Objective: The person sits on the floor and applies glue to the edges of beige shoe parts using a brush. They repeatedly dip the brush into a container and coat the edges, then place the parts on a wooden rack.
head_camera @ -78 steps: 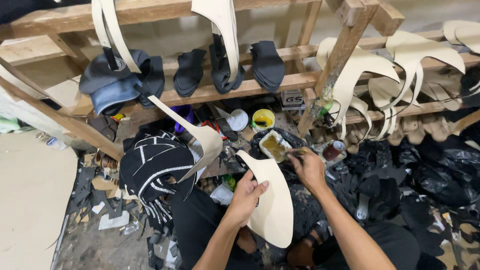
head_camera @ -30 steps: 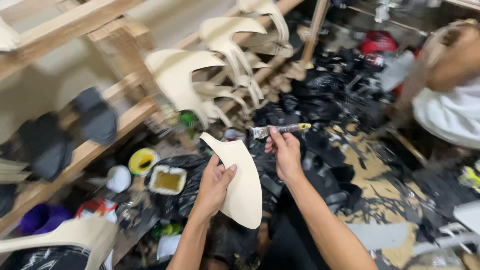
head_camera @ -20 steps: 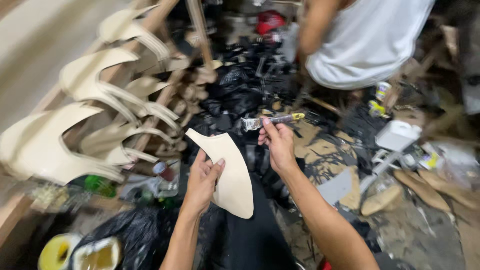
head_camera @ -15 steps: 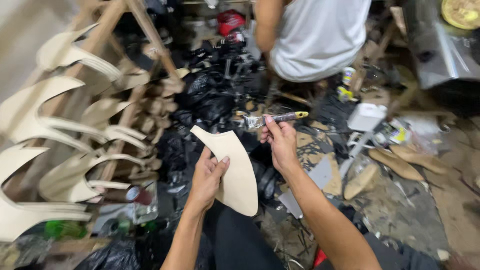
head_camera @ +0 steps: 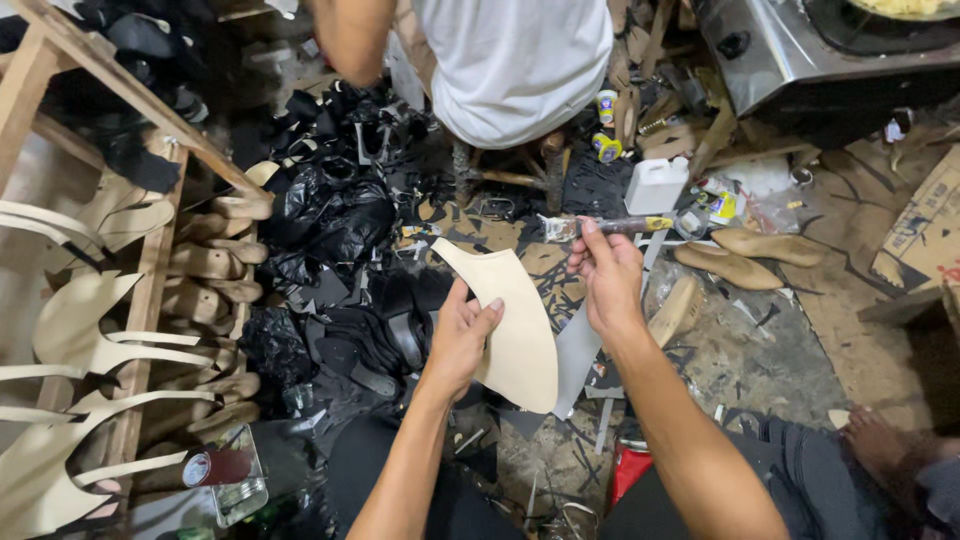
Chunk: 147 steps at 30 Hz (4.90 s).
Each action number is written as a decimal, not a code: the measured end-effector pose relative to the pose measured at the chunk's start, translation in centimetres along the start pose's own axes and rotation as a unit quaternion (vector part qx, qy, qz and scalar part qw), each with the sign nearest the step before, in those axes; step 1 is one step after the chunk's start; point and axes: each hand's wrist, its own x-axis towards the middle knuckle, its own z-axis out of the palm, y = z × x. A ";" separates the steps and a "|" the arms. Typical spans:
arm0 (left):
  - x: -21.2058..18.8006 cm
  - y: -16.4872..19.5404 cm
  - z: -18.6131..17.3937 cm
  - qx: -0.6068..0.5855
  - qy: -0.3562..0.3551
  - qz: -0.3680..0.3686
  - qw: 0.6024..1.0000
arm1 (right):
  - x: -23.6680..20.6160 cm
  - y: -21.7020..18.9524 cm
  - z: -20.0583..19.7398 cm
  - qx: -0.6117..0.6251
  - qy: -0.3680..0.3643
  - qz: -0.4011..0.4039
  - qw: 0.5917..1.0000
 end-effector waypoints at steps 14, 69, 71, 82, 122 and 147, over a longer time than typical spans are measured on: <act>0.1 -1.1 1.0 -0.001 -0.003 -0.014 1.000 | 0.2 -0.9 -0.8 0.007 0.003 -0.007 1.000; -62.0 7.1 -9.2 0.002 0.623 0.241 0.744 | -50.3 19.6 33.3 -0.014 -0.566 0.335 0.753; -63.6 6.0 -9.2 -0.021 0.633 0.263 0.728 | -52.7 20.0 33.4 -0.016 -0.583 0.338 0.739; -64.1 3.0 -10.1 -0.084 0.644 0.283 0.706 | -56.9 13.0 31.8 -0.090 -0.733 0.022 0.674; -60.9 2.7 -10.0 -0.059 0.651 0.302 0.694 | -54.3 7.7 31.1 -0.121 -0.789 -0.287 0.530; -61.1 3.4 -11.1 -0.048 0.597 0.191 0.777 | -53.6 8.3 28.5 -0.125 -0.735 0.205 0.635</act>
